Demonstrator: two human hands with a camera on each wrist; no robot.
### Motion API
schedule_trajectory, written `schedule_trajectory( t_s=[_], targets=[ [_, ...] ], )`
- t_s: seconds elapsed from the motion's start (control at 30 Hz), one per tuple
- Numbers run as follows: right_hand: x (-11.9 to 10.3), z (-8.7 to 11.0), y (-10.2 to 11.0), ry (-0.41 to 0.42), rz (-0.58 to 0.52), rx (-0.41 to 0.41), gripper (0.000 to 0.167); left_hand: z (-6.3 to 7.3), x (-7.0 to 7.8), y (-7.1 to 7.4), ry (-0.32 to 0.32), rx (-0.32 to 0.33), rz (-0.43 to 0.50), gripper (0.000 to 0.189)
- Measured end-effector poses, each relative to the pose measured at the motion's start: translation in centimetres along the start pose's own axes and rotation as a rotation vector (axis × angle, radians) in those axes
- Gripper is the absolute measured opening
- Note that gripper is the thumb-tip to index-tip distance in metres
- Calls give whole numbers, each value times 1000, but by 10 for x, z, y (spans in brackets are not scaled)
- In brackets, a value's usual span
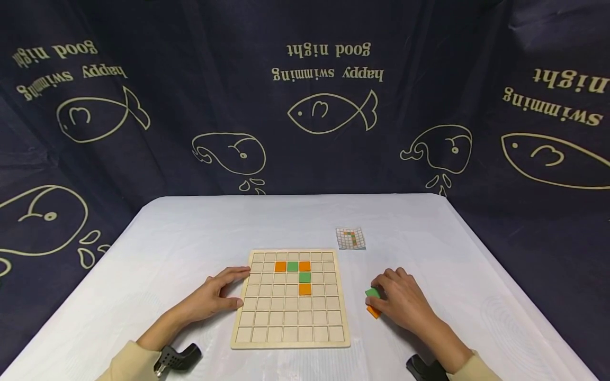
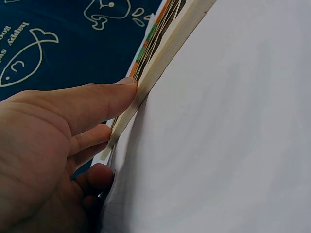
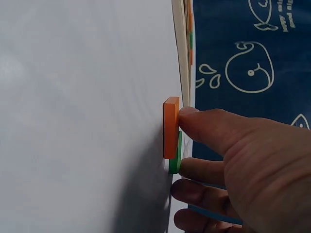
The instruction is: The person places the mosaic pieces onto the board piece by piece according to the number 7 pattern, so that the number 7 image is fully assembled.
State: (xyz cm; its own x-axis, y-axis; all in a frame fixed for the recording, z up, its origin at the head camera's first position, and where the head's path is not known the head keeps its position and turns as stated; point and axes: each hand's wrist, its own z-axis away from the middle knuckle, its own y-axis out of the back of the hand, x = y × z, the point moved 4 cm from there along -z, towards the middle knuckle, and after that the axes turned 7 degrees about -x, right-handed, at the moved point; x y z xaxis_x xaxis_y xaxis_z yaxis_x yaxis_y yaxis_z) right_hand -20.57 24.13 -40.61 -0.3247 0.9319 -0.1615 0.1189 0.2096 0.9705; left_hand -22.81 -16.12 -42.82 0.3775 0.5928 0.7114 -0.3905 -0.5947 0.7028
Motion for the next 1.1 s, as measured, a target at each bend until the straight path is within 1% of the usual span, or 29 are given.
schedule_trajectory(
  t_s=[0.13,0.3,0.43,0.5,0.7,0.8,0.93,1.1],
  targets=[
    [0,-1,0,-16,6,3,28,-1,-1,0,-6,2,-4,66],
    [0,0,0,-43,3,-6,28,-1,-2,-1,1,-3,6,66],
    [1,0,0,-48,2,-8,27,-1,-2,-1,-3,-2,6,66],
    [1,1,0,-46,5,-8,26,-1,-2,-1,-6,-2,5,66],
    [1,1,-1,-27,-29,-30,17,0,-1,-1,-6,-5,11,66],
    [-1,1,-2,-8,-38,-27,15,0,0,0,-12,-2,13,67],
    [-1,2,-1,4,-39,-21,14,0,0,0,-14,0,13,67],
    [1,1,0,-10,-41,-40,18,0,0,0,-10,-2,10,66]
  ],
)
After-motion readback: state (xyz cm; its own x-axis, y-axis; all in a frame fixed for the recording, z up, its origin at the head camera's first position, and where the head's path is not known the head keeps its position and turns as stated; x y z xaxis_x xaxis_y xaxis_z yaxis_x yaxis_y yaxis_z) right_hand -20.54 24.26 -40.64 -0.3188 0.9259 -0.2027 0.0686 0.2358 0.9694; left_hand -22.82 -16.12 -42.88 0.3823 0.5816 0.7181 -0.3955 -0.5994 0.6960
